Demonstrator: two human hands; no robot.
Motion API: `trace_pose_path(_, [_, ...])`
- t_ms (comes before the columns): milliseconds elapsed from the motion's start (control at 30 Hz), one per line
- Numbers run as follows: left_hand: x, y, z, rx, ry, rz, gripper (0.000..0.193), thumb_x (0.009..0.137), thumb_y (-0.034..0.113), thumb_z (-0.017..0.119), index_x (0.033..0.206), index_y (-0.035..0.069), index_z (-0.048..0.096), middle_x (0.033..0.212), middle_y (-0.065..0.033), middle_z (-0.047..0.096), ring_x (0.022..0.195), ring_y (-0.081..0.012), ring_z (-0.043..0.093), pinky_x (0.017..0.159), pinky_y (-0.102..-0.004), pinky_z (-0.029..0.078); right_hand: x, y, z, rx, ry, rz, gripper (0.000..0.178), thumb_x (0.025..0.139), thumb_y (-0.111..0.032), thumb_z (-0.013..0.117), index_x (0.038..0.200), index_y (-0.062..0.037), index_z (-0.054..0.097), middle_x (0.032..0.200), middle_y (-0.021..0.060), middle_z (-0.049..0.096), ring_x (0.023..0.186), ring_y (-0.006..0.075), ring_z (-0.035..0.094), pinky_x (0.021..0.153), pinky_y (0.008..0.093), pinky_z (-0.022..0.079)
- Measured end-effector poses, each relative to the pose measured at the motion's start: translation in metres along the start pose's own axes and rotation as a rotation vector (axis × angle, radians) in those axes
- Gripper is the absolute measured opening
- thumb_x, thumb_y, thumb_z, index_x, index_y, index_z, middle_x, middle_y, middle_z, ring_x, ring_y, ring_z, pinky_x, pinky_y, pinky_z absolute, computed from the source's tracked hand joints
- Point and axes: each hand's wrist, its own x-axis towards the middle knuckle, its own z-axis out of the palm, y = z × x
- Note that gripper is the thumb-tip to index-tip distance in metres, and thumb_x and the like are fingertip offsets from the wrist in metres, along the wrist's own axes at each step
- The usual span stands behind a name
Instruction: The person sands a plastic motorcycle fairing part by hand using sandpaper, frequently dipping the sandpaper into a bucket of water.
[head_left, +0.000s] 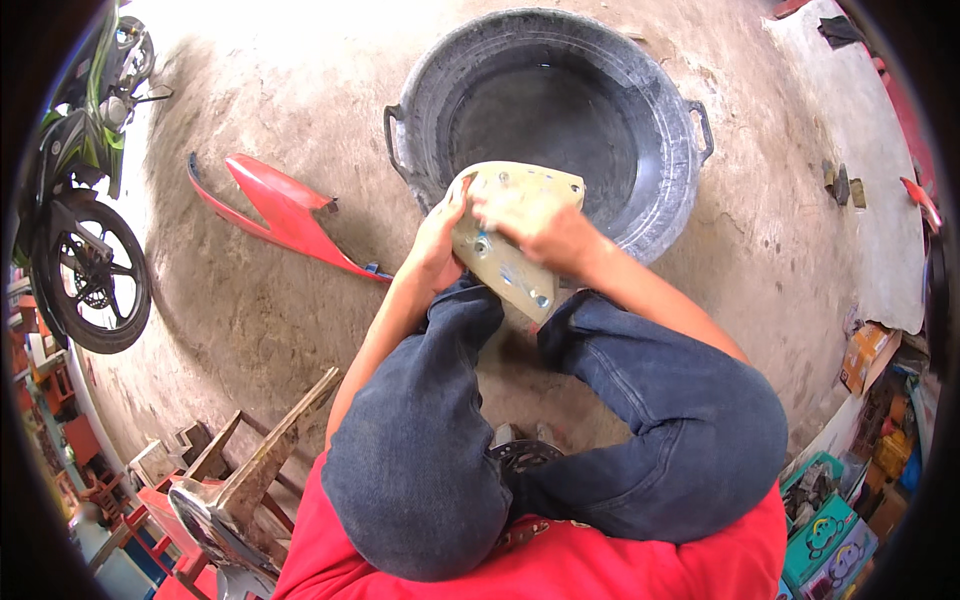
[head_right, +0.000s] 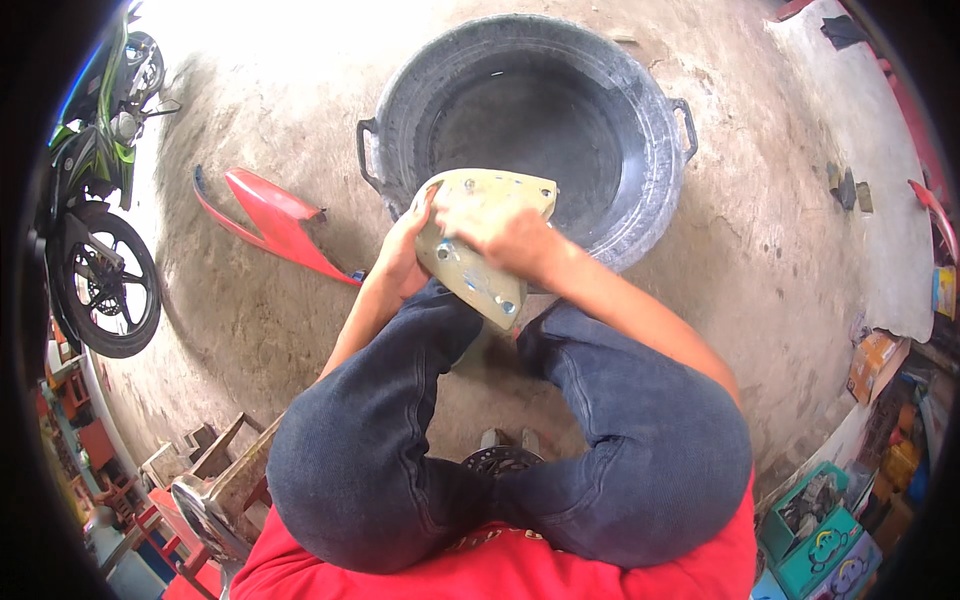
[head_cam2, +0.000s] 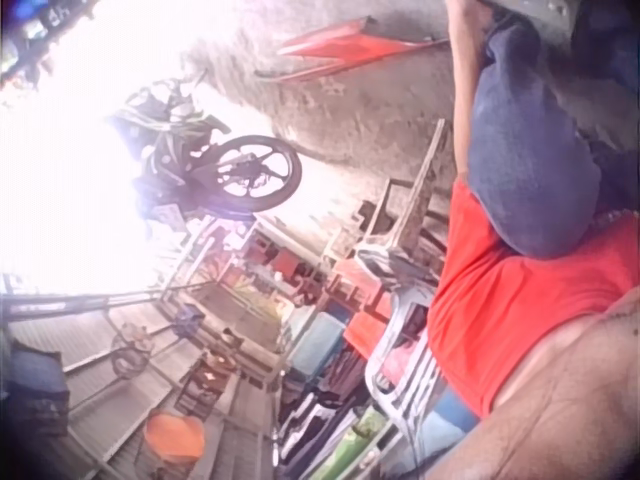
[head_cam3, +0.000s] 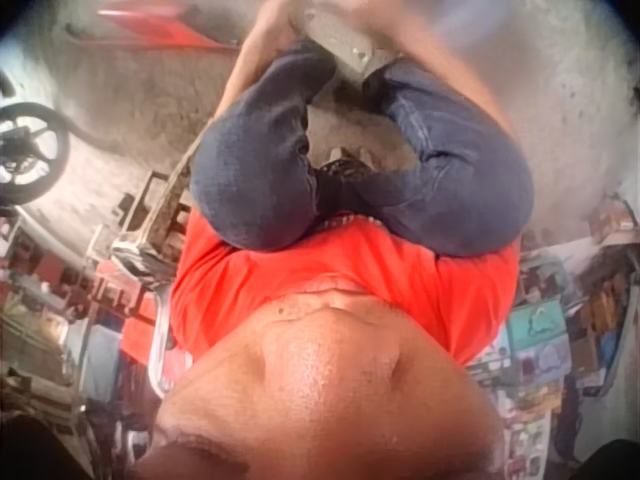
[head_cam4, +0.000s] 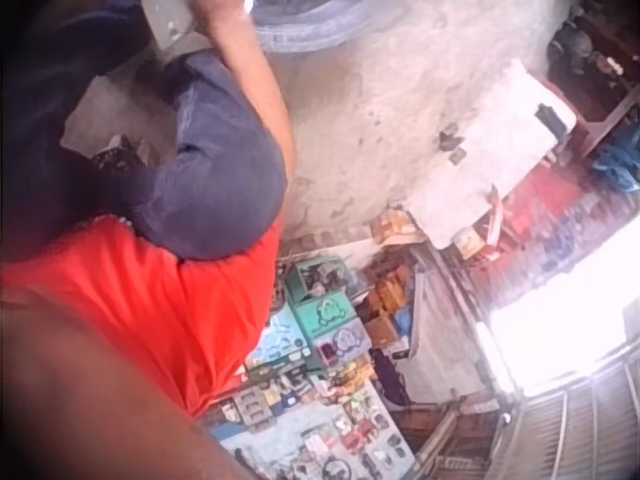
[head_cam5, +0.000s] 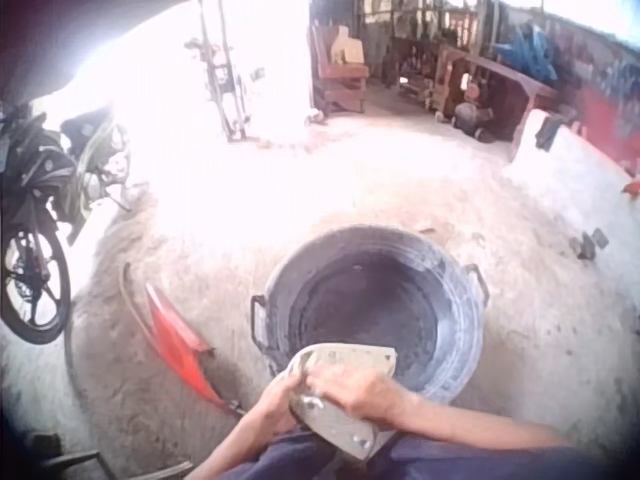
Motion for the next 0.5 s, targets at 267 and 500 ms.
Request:
trace_pose_path(267, [0.000, -0.001, 0.001, 0.026, 0.031, 0.007, 0.060, 0.106, 0.040, 0.059, 0.156, 0.010, 0.044, 0.150, -0.0095, 0.056, 0.136, -0.0263, 0.055, 0.113, -0.0465, 0.047, -0.011, -0.005, 0.005, -0.029, -0.012, -0.017, 0.036, 0.090, -0.014, 0.065, 0.124, -0.0085, 0.074, 0.125, 0.0154, 0.074, 0.117, 0.0301, 0.071, 0.101, 0.0428, 0.056])
trace_pose_path(500, [0.003, -0.004, 0.001, 0.009, -0.037, 0.069, 0.063, 0.106, 0.037, 0.060, 0.158, 0.008, 0.041, 0.156, -0.0099, 0.051, 0.142, -0.0269, 0.050, 0.118, -0.0456, 0.042, -0.014, -0.004, -0.005, -0.130, -0.024, -0.010, 0.032, 0.090, -0.009, 0.064, 0.121, -0.0068, 0.073, 0.124, 0.0150, 0.074, 0.114, 0.0279, 0.073, 0.099, 0.0401, 0.059])
